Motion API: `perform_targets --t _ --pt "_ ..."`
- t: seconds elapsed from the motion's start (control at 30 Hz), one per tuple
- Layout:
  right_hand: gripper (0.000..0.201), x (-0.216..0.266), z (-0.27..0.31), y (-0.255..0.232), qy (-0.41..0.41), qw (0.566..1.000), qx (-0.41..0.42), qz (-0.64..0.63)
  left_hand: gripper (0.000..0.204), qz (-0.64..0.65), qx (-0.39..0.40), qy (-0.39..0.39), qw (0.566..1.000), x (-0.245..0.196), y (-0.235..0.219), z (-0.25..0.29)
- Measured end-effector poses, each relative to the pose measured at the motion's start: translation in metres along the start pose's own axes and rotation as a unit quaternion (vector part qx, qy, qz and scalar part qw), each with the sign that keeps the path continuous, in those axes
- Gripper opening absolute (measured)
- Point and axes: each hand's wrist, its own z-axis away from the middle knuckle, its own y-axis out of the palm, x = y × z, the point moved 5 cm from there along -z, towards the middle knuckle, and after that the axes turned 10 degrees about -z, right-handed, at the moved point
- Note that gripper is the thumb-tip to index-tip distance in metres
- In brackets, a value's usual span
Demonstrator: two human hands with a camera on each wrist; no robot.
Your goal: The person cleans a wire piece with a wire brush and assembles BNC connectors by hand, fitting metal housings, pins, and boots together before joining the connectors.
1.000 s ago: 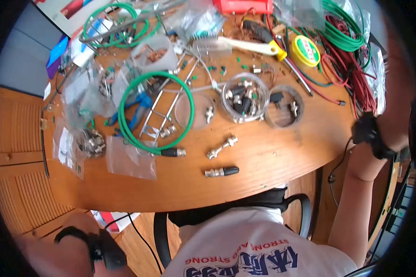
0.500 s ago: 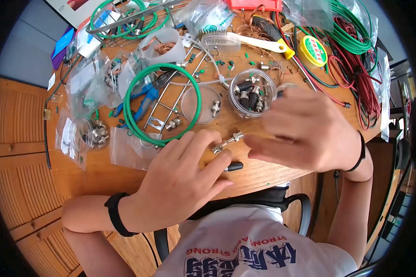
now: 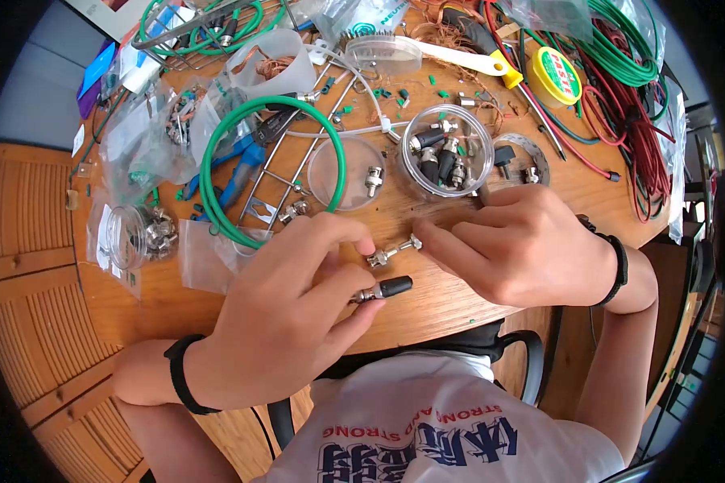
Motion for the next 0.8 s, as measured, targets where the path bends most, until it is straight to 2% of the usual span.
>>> perform_targets --t 0.13,0.2,0.37,0.43,0.57,0.67,0.73,0.77,0.8 --pt "0.037 -0.003 0.002 -0.015 -0.004 1.0 -0.019 0.006 0.024 0.023 0.004 -0.013 1.0 0.007 0.0 0.003" --pt "0.037 -0.003 0.001 -0.023 -0.001 1.0 -0.022 0.014 0.025 0.091 0.018 -0.022 0.995 0.011 0.003 0.004" --pt "0.034 -0.005 0.001 -0.029 -0.008 0.999 -0.034 0.015 0.024 0.111 0.011 -0.023 0.994 0.018 -0.001 0.002" --pt "0.032 -0.006 0.0 -0.028 -0.018 0.998 -0.05 0.019 0.02 0.156 0.046 -0.033 0.986 0.021 0.004 0.003" --pt "0.032 -0.01 0.0 -0.028 -0.009 0.999 -0.047 0.007 0.018 0.181 0.051 -0.032 0.982 0.02 0.003 0.001" --pt "0.031 -0.009 0.0 -0.029 -0.003 0.999 -0.04 0.0 0.015 0.194 0.079 -0.07 0.975 0.017 0.002 0.0" --pt "0.03 -0.009 -0.001 -0.03 -0.006 0.999 -0.044 0.0 0.013 0.275 0.102 -0.092 0.952 0.016 0.008 0.003" --pt "0.028 -0.008 0.0 -0.03 -0.014 0.998 -0.069 -0.001 0.013 0.273 0.099 -0.088 0.953 0.014 0.009 0.003" --pt "0.027 -0.007 0.0 -0.03 -0.022 0.995 -0.093 -0.002 0.013 0.33 0.123 -0.107 0.93 0.012 0.013 0.004"
